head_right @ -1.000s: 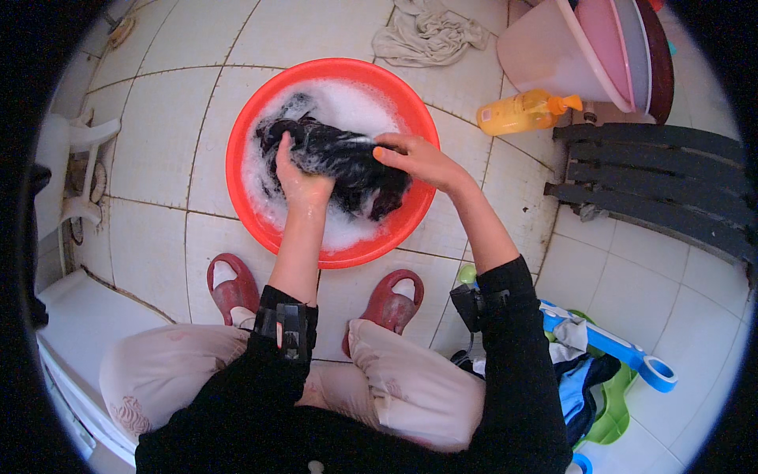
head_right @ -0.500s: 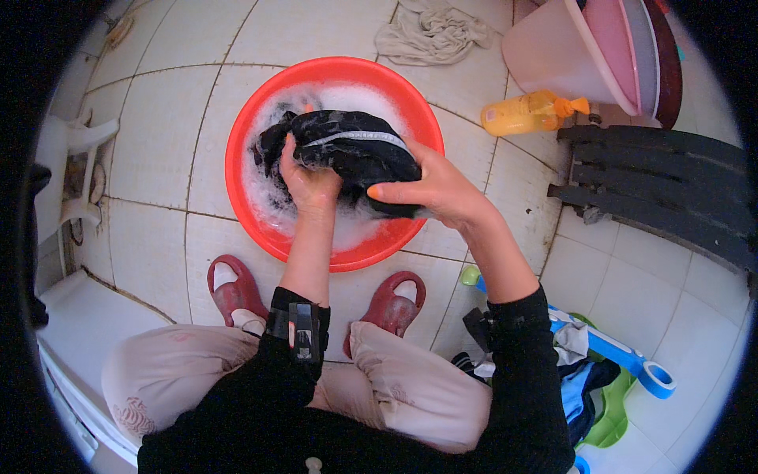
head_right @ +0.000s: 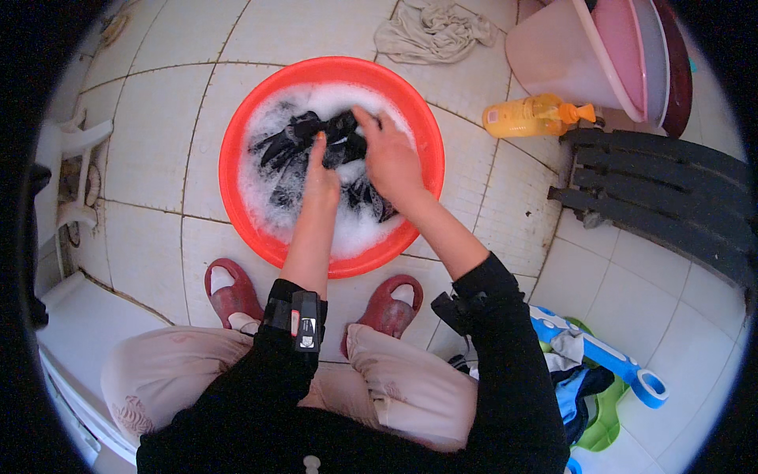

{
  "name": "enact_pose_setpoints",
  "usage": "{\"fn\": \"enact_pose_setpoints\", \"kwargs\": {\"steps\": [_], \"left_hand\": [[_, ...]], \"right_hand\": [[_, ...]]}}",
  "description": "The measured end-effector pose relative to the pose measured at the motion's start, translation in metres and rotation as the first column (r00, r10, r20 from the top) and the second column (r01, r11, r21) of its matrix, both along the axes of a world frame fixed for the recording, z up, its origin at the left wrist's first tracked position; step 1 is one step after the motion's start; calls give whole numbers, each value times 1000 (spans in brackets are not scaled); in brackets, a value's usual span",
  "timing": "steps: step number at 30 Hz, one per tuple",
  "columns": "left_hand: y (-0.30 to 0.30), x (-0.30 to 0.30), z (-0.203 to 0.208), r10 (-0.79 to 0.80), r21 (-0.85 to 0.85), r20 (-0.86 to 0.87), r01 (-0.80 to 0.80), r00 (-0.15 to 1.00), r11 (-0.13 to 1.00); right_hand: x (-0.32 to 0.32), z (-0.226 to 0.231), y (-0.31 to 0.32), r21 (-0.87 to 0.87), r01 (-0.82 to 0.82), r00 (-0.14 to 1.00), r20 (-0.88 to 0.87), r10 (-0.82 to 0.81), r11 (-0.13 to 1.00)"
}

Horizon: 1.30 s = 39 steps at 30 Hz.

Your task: The person hand-washes a dark garment in a red basin filled with soapy water. They repeatedly submerge, agitate, and wring the fabric, then lift it from the basin.

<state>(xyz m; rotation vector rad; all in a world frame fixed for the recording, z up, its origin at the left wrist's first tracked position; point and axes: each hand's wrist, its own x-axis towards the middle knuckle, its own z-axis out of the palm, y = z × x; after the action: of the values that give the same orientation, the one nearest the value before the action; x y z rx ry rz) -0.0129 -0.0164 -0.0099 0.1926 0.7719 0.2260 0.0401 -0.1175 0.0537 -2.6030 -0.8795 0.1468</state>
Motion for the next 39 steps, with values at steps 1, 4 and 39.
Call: {"fn": "enact_pose_setpoints", "kwargs": {"steps": [1,4,39], "left_hand": [[-1,2,-4,-14,17,-48,15,999,1000],[-4,4,-10,-84,121,-191,108,978,987],[10,13,15,104,-68,-40,-107,994,992]], "right_hand": [[-3,-5,7,-72,-11,1000,-23,9,997],[4,-17,26,-392,-105,976,-219,18,914],[23,-10,35,296,161,978,-176,-112,942]]}}
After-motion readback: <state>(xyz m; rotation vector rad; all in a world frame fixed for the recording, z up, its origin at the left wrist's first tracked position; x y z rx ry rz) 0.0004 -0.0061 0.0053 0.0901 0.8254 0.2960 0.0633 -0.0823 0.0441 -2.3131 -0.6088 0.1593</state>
